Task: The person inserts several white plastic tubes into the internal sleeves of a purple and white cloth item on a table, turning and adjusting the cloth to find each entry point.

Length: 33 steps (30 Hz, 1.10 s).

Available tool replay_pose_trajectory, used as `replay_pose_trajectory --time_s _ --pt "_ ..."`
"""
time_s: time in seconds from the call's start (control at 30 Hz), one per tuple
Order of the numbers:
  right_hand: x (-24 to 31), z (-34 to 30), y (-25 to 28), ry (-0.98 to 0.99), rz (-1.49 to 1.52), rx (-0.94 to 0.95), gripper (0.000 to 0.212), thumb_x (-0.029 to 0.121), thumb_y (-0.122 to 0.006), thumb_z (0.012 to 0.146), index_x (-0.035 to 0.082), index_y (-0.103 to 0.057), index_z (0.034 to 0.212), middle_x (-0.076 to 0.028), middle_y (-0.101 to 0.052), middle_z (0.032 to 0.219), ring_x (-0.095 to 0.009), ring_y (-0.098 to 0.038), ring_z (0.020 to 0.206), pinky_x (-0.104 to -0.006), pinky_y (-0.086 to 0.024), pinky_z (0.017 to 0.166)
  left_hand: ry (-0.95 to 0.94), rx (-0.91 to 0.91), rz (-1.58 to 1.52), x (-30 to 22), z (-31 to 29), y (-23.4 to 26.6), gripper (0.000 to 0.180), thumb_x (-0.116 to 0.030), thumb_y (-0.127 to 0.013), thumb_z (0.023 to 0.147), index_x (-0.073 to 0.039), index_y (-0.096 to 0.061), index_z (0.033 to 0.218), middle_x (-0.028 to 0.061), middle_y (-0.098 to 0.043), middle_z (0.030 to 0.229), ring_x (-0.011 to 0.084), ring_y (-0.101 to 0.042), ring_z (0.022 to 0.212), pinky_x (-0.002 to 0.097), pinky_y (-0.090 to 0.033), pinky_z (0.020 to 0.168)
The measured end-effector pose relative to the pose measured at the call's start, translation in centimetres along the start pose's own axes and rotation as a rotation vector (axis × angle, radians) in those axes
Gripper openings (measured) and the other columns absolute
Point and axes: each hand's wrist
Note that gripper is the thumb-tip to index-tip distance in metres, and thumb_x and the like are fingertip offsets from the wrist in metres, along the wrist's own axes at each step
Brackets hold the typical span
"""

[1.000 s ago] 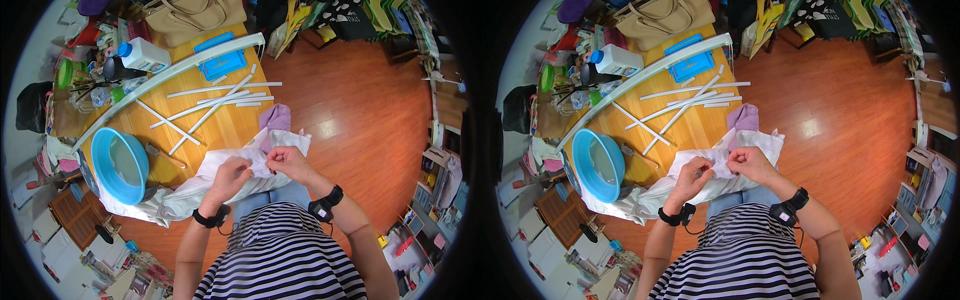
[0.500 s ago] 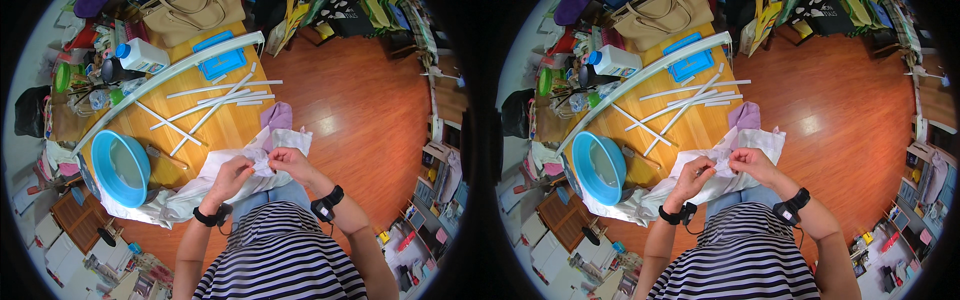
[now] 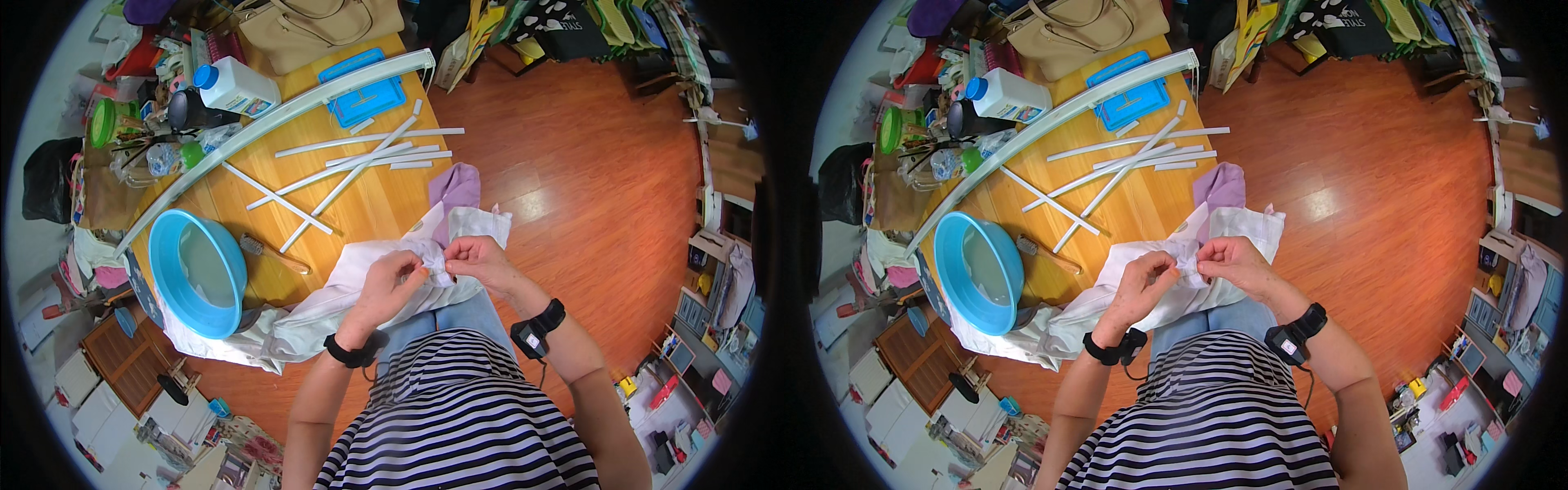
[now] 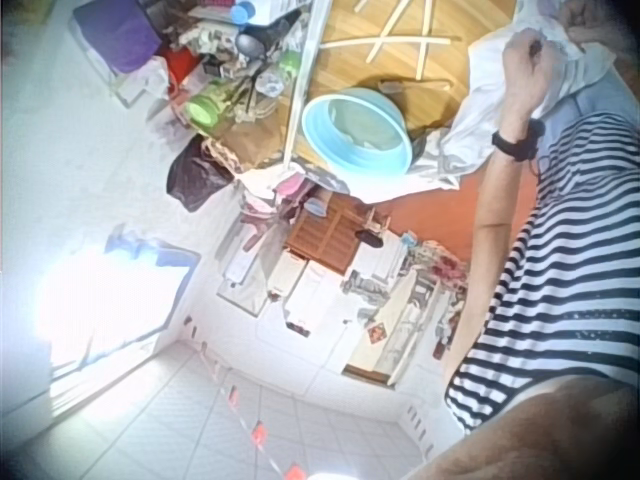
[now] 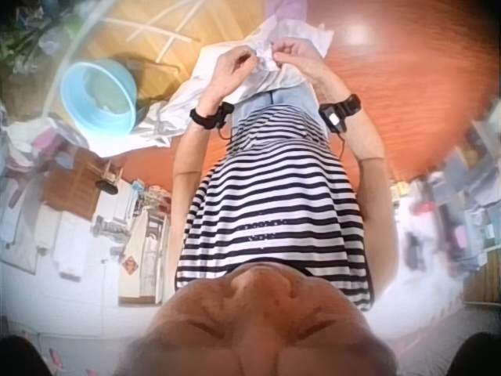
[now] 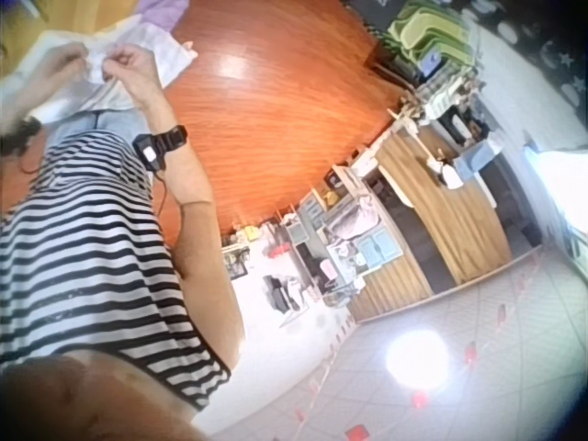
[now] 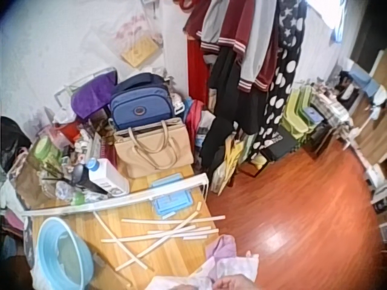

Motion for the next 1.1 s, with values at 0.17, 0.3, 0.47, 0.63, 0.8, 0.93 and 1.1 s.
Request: replay_pose_trajectory --time_s 0.17,0.3,0.47,0.63,0.8,0.93,1.1 --pt "0.3 -0.3 -0.5 -0.004 -0.097 -0.023 0.008 0.0 -0.066 0.092 -0.002 -0.065 0.1 -0.005 -0.069 0.088 -0.011 -0.065 0.078 -0.0246 -0.054 0.071 0.098 0.032 0.118 0.0 0.7 -0.4 0.018 -0.012 -0.073 0.086 0.001 -0.061 0.082 0.0093 -0.059 0.072 0.0164 -0.051 0.065 0.0311 -0.042 0.06" --pt "0.6 -0.7 -0.9 -0.021 -0.092 -0.034 0.008 -0.001 -0.066 0.091 -0.002 -0.065 0.099 -0.005 -0.069 0.086 -0.011 -0.065 0.077 -0.0242 -0.054 0.071 0.037 0.022 -0.022 0.1 0.2 -0.4 0.018 -0.011 -0.073 0.087 0.001 -0.061 0.083 0.0077 -0.056 0.072 0.0148 -0.049 0.066 0.0305 -0.04 0.059" --pt "-0.3 -0.6 -1.4 -0.062 -0.031 -0.05 0.008 0.0 -0.067 0.088 -0.001 -0.065 0.096 -0.004 -0.069 0.082 -0.01 -0.065 0.073 -0.0231 -0.052 0.068 0.014 0.058 -0.09 0.9 -0.1 -0.1 0.016 -0.009 -0.071 0.089 0.001 -0.06 0.084 0.001 -0.054 0.078 0.0102 -0.047 0.076 0.0261 -0.039 0.067" --pt "-1.1 -0.6 -1.5 0.036 -0.043 -0.103 0.007 0.0 -0.067 0.088 -0.001 -0.065 0.095 -0.002 -0.067 0.081 -0.009 -0.064 0.074 -0.0228 -0.051 0.067 -0.003 0.088 -0.127 1.2 -0.1 0.1 0.012 -0.008 -0.068 0.091 0.0 -0.06 0.088 0.0021 -0.055 0.081 0.0113 -0.048 0.076 0.0273 -0.04 0.069" --pt "-0.2 -1.1 -3.0 0.065 -0.019 -0.189 0.01 0.002 -0.068 0.091 -0.002 -0.07 0.099 -0.002 -0.066 0.083 -0.008 -0.062 0.073 -0.0227 -0.05 0.068 -0.028 0.087 -0.118 0.9 -0.1 0.6 0.011 -0.008 -0.068 0.091 0.001 -0.061 0.09 0.0051 -0.057 0.081 0.0137 -0.05 0.076 0.0283 -0.042 0.069" --pt "-0.5 -1.2 -3.0 0.155 -0.066 -0.141 0.013 0.003 -0.068 0.093 -0.002 -0.073 0.104 -0.002 -0.067 0.091 -0.008 -0.06 0.075 -0.0228 -0.049 0.068 -0.066 0.077 -0.056 1.1 -0.1 0.4 0.012 -0.008 -0.069 0.091 0.002 -0.062 0.091 0.0062 -0.059 0.082 0.0144 -0.051 0.075 0.0285 -0.043 0.067" --pt "-0.9 -1.7 -4.0 0.292 -0.374 -0.226 0.015 0.004 -0.069 0.091 -0.001 -0.073 0.105 -0.001 -0.067 0.095 -0.008 -0.058 0.077 -0.0219 -0.049 0.07 -0.001 0.054 -0.108 2.0 -0.1 -0.5 0.008 -0.006 -0.065 0.093 0.001 -0.063 0.091 0.0037 -0.06 0.08 0.0114 -0.054 0.077 0.0264 -0.044 0.069"
Point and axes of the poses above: each hand's wrist, its own z-axis towards the middle knuckle, its own y-axis out of the back of the hand, x = y × z
